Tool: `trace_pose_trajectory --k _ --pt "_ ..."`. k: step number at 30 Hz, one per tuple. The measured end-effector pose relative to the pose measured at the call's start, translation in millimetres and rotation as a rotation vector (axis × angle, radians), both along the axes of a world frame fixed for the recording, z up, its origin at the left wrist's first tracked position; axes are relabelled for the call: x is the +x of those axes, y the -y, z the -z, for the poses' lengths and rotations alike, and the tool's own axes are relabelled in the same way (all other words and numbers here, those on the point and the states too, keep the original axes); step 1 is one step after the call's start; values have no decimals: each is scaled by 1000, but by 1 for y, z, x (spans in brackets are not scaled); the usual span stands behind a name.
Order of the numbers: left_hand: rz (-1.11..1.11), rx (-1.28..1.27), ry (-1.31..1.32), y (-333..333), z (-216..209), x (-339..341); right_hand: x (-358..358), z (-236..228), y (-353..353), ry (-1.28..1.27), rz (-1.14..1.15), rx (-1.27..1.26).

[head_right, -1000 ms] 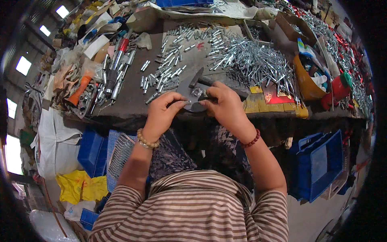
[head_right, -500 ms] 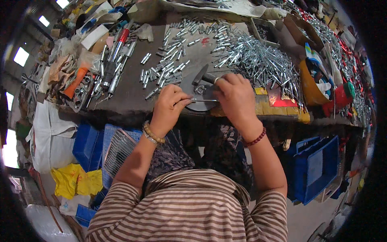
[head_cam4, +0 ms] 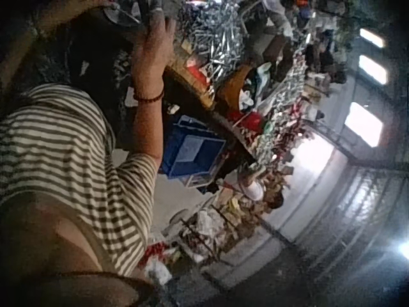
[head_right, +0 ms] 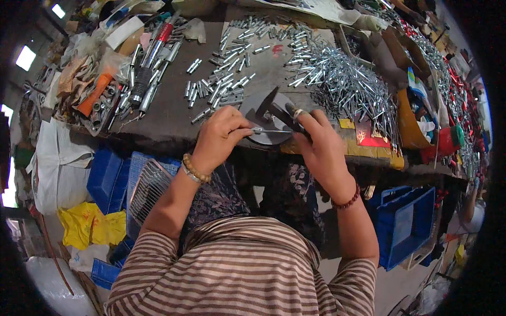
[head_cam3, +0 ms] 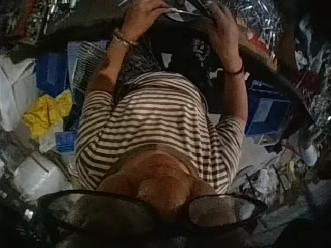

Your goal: Assembling small metal components using a hammer and a workbench jig.

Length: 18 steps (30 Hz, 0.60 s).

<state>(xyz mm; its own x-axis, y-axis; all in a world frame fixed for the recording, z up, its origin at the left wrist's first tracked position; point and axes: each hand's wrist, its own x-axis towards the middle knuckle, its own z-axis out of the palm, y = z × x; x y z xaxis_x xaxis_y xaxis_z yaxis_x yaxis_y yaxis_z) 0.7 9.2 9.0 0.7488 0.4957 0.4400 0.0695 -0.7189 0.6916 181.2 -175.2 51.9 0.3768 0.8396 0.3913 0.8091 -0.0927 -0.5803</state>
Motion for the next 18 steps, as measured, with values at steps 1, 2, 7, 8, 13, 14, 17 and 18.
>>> trace_pose_trajectory --k 1,2,7,8,13,14,17,18 --pt "12 12 -20 0 -2 -1 5 1 -4 -40 -30 -37" --pt "24 25 -41 0 -3 -2 10 3 -7 -81 -59 -73" --pt "13 19 -34 -1 -1 -5 0 -2 -13 365 -42 -89" --pt "9 22 -29 -1 0 -5 -10 -5 -11 375 -15 -157" --pt "-4 -15 -61 2 -1 -7 -31 15 0 266 29 -186" --pt "-11 -34 -70 3 -1 -9 -34 16 2 135 -1 -182" --pt "-113 83 132 12 4 -11 -39 25 5 -300 -69 -244" --pt "-115 83 127 21 4 -12 -40 31 5 -603 -103 -301"
